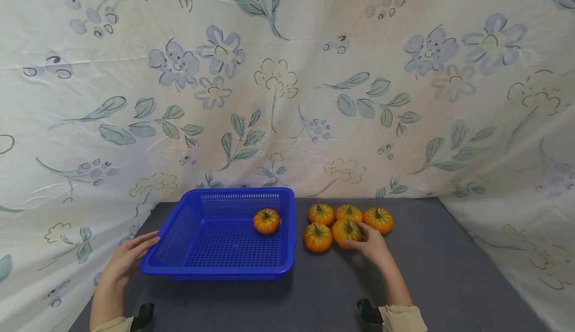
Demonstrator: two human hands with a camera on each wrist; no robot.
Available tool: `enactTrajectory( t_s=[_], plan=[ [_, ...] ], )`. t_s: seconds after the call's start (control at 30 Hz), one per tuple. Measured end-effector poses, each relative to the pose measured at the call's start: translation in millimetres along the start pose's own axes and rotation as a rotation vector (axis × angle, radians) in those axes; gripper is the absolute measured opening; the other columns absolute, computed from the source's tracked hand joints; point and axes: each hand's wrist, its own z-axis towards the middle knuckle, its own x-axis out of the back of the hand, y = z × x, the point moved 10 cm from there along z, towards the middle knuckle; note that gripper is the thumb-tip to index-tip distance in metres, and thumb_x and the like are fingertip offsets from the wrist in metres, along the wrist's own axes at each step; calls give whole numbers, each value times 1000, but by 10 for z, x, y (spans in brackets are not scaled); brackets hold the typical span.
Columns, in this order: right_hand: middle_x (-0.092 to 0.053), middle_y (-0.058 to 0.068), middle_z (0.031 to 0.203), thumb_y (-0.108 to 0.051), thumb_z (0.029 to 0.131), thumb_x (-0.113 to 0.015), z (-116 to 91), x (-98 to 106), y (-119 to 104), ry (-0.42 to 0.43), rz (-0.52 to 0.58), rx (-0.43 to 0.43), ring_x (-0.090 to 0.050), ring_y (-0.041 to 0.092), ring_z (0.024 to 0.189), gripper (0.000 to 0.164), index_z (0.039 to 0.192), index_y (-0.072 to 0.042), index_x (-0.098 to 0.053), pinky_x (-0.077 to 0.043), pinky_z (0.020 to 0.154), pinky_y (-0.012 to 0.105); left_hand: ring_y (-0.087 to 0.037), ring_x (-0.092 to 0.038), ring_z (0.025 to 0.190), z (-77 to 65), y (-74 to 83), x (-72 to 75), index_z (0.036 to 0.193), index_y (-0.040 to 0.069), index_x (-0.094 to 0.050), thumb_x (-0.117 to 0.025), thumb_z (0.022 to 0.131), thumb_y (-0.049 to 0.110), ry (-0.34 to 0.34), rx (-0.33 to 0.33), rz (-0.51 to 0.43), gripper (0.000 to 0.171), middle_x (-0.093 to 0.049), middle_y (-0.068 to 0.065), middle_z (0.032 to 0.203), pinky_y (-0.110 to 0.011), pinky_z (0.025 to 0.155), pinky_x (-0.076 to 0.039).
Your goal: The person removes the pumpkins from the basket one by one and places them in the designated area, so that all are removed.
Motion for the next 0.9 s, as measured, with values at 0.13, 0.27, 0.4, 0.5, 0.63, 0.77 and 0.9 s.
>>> enactTrajectory(
  t_s=[0.13, 0.27, 0.4, 0.5, 0.63, 0.77, 0.9],
  plan=[
    [-25, 37, 151, -29, 87, -74, 8, -11, 57, 7, -17, -6, -30, 52, 138, 86, 147, 12, -28, -34, 110, 59, 2, -61, 88, -2, 0, 4, 144, 5, -46, -71, 87, 46, 4, 1, 3, 75, -64, 10, 112, -22, 77, -55],
    [-27, 37, 150, -28, 87, -74, 1, -17, 77, 15, -25, -19, -32, 52, 137, 84, 147, 12, -29, -35, 109, 59, 1, -62, 88, 4, -6, 8, 144, 5, -47, -72, 86, 46, 7, 1, 3, 75, -64, 10, 112, -23, 77, -55],
    [-28, 38, 149, -25, 87, -74, -9, -21, 71, 22, -39, -19, -33, 53, 136, 83, 146, 13, -30, -36, 108, 60, 0, -62, 88, 10, -9, 11, 144, 4, -46, -72, 85, 47, 10, 3, 3, 77, -65, 8, 113, -24, 77, -56],
    [-29, 38, 149, -24, 87, -74, -10, -24, 68, 25, -52, -16, -34, 53, 135, 81, 145, 13, -31, -36, 108, 60, 0, -62, 88, 8, -10, 9, 144, 4, -46, -72, 85, 47, 7, 4, -1, 77, -65, 9, 112, -24, 77, -56],
    [-29, 38, 149, -24, 87, -74, -5, -30, 75, 27, -62, -16, -34, 54, 135, 81, 145, 14, -31, -36, 108, 60, 1, -62, 86, 1, -8, 4, 144, 4, -47, -72, 86, 45, 1, 3, -7, 75, -65, 11, 108, -24, 76, -56],
    [-29, 38, 149, -25, 87, -74, 3, -36, 91, 30, -56, -17, -34, 54, 135, 82, 145, 13, -31, -36, 108, 60, 1, -62, 87, -6, -2, 1, 143, 4, -47, -71, 87, 45, -1, -1, -6, 74, -65, 11, 109, -23, 76, -56],
    [-29, 37, 149, -27, 88, -73, 5, -38, 94, 33, -52, -21, -34, 53, 136, 82, 146, 12, -30, -35, 108, 61, 0, -62, 88, -5, 4, 0, 144, 4, -46, -71, 87, 46, 0, -2, -1, 75, -64, 8, 114, -24, 78, -56]
  ],
)
